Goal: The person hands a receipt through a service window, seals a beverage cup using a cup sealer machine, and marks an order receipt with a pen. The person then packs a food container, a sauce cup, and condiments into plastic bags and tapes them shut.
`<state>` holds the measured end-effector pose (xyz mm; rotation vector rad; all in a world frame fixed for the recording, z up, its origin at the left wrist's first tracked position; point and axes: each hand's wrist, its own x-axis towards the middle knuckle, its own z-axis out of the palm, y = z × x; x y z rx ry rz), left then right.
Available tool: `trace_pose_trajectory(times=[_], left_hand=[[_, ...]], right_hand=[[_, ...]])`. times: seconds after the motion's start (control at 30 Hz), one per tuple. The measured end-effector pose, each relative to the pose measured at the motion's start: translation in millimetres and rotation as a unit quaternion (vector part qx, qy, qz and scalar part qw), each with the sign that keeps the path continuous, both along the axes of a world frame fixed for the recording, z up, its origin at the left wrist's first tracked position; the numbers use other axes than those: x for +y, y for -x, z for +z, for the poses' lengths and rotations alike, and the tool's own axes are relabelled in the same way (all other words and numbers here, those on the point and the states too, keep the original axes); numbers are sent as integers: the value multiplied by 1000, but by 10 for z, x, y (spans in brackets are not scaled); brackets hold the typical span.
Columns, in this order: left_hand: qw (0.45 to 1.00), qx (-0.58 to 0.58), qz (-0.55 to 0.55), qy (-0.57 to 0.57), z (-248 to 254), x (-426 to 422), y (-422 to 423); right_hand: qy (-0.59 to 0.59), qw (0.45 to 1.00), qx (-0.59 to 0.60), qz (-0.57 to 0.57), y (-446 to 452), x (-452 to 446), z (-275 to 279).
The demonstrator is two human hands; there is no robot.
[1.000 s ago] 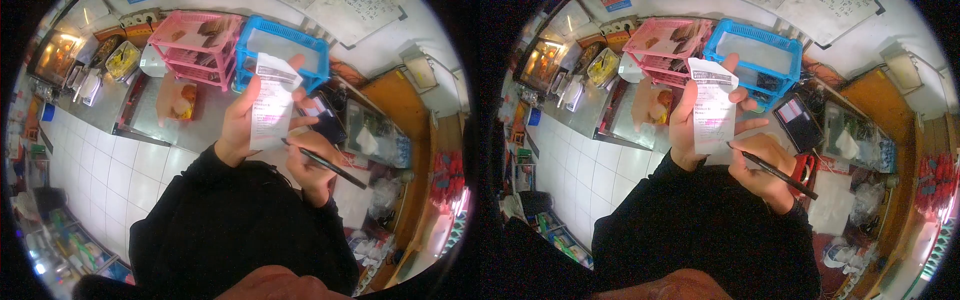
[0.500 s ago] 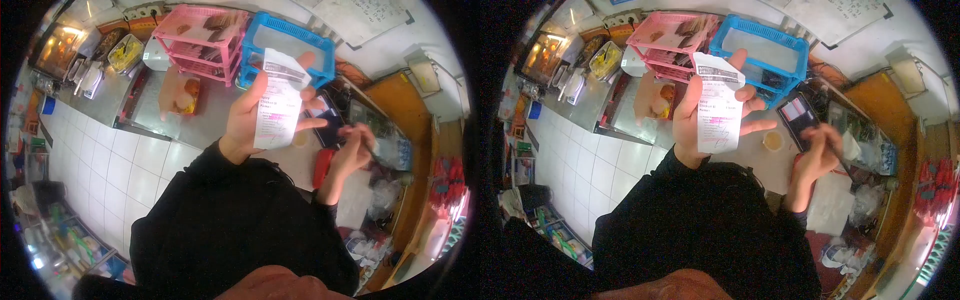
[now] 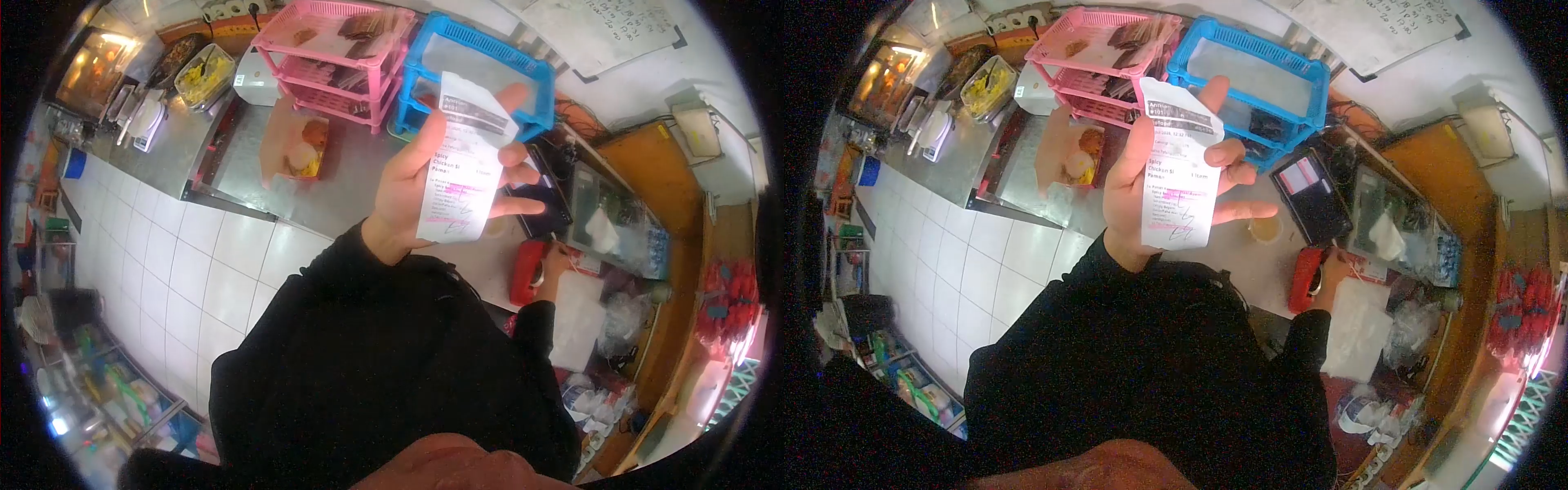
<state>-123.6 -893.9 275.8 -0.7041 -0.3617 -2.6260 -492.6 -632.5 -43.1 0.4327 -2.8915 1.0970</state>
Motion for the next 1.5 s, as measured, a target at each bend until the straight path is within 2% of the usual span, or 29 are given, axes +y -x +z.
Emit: trace_pose_trajectory(times=[0.07,0.17,0.3,0.4,0.43,0.5,0.53,0.57,0.6,0.67,0.73,0.8,0.83,0.87,0.9,0.93,0.97,1.03,1.07,1.1,1.13,1.17,1.2,1.23,1.27,1.3,1.33,1.4,1.5], left_hand=[[1000,1,4,0,-19,-29,-30],[1000,6,15,3,-55,-81,-51],[999,-26,39,10,-144,-130,-18],[982,-147,110,42,-531,-205,97],[965,-213,145,51,-841,-247,201],[881,-399,244,72,-1768,-326,491],[846,-475,232,70,-2381,-362,660],[660,-617,306,301,-2841,-366,706],[393,-723,306,479,-3277,-370,747],[215,-679,286,641,-3709,-344,431],[384,-709,264,529,-3663,-572,5],[478,-711,486,173,-3776,-674,-408],[314,-755,567,96,-3807,-802,-565],[269,-791,550,-21,-3529,-895,-655],[134,-742,655,41,-5065,-1405,-1043],[212,-720,661,-10,-4572,-1474,-1239],[208,-724,654,66,-4623,-1608,-1455],[64,-681,595,422,-5191,-1865,-2029],[-2,-619,565,545,-5317,-1994,-2219],[-64,-537,532,651,-5390,-2148,-2391],[107,-556,633,528,-4916,-1747,-2057],[93,-569,542,611,-5204,-1863,-2263],[-21,-540,627,561,-4900,-1559,-2067],[-60,-579,543,606,-5047,-1455,-2182],[-36,-488,643,589,-4576,-1090,-1920],[305,-635,564,430,-4481,-822,-1853],[502,-707,486,112,-4411,-558,-1800],[480,-734,461,133,-4210,-108,-1591],[495,-769,379,140,-3937,444,-1310]], right_hand=[[-85,990,103,36,45,57,59],[-172,980,102,0,75,30,61],[-74,996,34,22,273,264,-452],[14,999,-17,35,-139,119,10],[-18,1000,21,-4,-192,89,97],[-86,988,98,-77,-303,42,175],[-51,992,96,-57,-315,54,190],[-16,995,94,-36,-271,99,190],[21,995,92,-17,-255,110,189],[43,990,133,9,-362,61,374],[129,978,159,31,-376,111,435],[93,986,141,9,-491,164,643],[100,985,137,6,-479,240,648],[106,985,134,2,-464,321,650],[110,985,130,4,-570,313,736],[113,985,129,2,-737,225,880],[116,984,131,-8,-782,211,991],[123,990,69,9,-656,301,979],[179,977,110,-42,-532,335,753],[116,988,104,-21,-334,406,684],[180,982,48,17,-223,454,623],[129,982,134,-13,-96,412,596],[177,981,79,-22,-138,287,853],[187,978,88,-13,45,308,790],[195,976,94,-2,240,332,699],[195,974,113,0,415,315,744],[194,972,130,3,571,286,799],[159,974,158,12,935,212,822],[81,981,171,35,1722,150,820]])
